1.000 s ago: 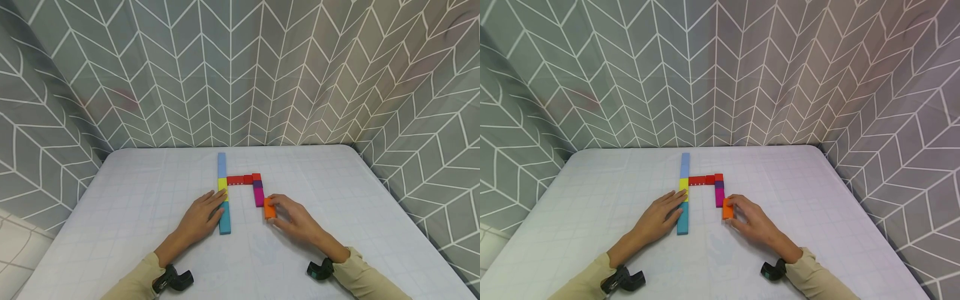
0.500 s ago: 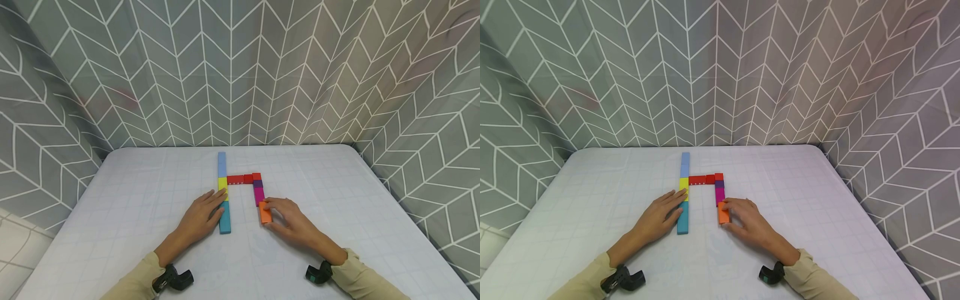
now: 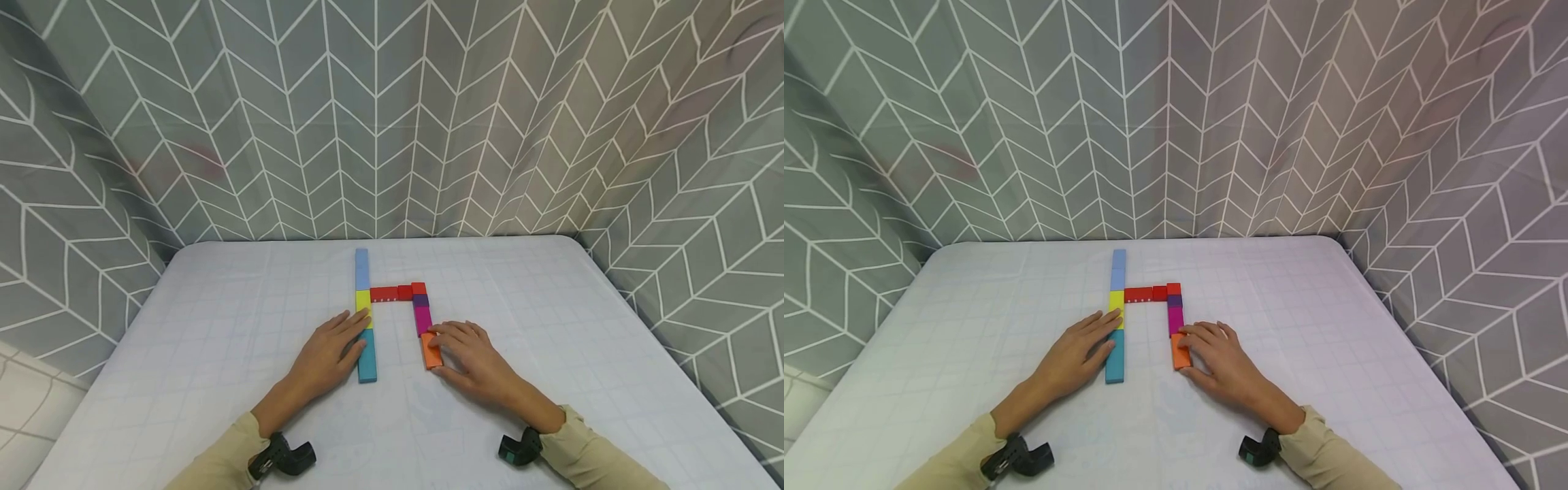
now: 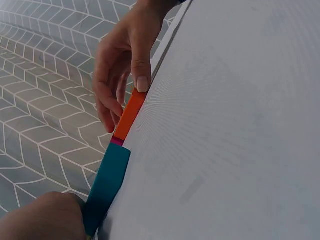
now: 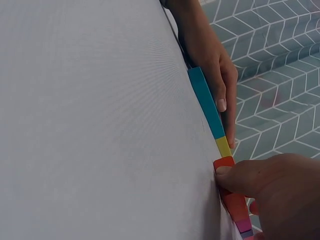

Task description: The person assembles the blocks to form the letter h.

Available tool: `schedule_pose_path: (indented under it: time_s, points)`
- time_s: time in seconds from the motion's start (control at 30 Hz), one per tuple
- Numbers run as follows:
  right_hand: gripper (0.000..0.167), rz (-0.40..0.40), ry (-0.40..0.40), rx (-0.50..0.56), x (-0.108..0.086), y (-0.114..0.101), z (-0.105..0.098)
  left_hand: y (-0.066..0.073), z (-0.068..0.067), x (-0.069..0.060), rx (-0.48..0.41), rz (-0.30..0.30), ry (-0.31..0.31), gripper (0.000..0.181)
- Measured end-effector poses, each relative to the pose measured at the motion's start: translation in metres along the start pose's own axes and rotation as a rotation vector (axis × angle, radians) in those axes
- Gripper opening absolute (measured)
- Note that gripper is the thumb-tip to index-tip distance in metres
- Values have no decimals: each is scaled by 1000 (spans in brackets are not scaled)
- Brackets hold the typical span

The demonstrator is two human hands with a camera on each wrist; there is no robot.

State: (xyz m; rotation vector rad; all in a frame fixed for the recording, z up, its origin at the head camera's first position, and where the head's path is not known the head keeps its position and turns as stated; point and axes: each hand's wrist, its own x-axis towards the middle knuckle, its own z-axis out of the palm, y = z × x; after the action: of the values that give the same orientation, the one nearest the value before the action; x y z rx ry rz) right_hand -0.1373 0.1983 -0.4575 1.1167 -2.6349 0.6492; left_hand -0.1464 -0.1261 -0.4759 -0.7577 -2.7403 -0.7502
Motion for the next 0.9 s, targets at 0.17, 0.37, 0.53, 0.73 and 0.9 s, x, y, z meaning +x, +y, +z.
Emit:
schedule_pose_path:
  time_s: [0.17, 0.37, 0.53, 0.73, 0.9]
  points:
    - [38, -17, 20, 11, -1, 1, 0, 0, 1, 0, 0, 2, 0, 50]
    - [37, 18, 4, 39, 1, 0, 0, -1, -1, 0, 5, -7, -4, 51]
    - [40, 55, -4, 72, 1, -1, 1, -3, -1, -1, 3, -16, -20, 51]
    - [46, 67, 26, 97, 2, 0, 1, -2, -2, -2, -2, -21, -20, 52]
    - [46, 76, 82, 106, 4, 3, -1, -1, -3, -2, -9, -27, -23, 52]
